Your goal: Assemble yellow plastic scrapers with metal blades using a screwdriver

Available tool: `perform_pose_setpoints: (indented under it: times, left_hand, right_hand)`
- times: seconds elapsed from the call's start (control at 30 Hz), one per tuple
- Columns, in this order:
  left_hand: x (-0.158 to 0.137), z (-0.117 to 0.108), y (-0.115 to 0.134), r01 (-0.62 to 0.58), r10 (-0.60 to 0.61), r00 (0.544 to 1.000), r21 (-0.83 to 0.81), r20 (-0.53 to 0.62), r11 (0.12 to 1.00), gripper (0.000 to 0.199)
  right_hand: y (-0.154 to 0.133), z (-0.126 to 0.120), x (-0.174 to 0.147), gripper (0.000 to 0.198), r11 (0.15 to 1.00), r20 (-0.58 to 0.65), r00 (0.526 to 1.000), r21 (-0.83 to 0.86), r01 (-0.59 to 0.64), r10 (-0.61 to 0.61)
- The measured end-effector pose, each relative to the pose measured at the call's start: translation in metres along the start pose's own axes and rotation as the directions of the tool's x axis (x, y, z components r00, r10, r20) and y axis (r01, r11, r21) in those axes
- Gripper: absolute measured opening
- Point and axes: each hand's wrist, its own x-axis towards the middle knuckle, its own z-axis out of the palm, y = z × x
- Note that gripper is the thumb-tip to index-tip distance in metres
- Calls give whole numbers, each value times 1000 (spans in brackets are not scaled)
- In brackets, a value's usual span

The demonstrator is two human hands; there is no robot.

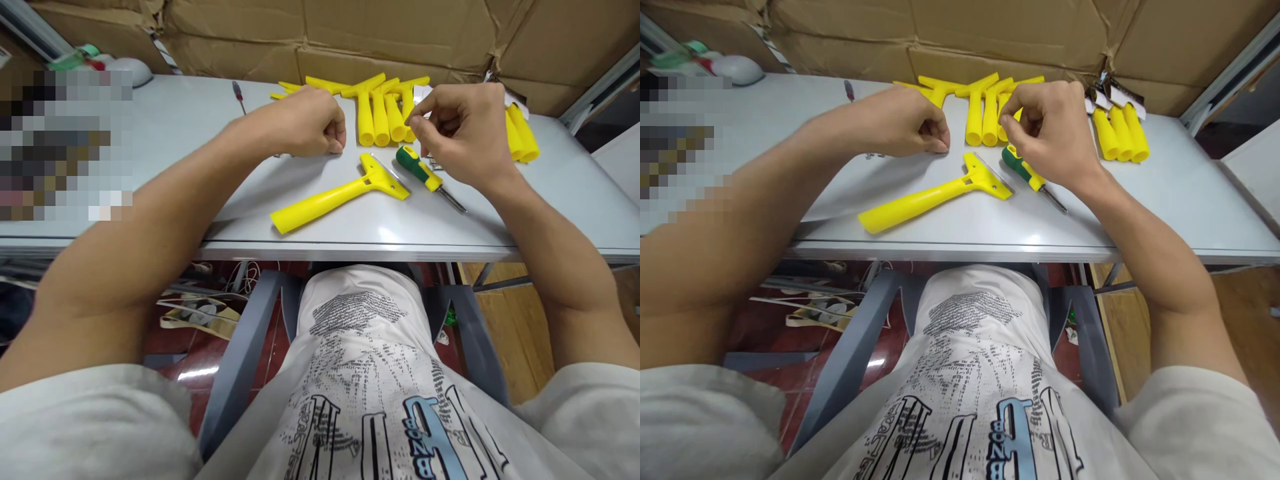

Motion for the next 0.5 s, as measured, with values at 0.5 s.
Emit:
perform_pose_setpoints:
  times: [0.5]
  left_hand:
    - [-26, 7, 66, -284, 114, 934, -508, -340, 813, 17]
  right_hand:
    - [-9, 14, -3, 63, 782, 381, 920, 544, -305, 94]
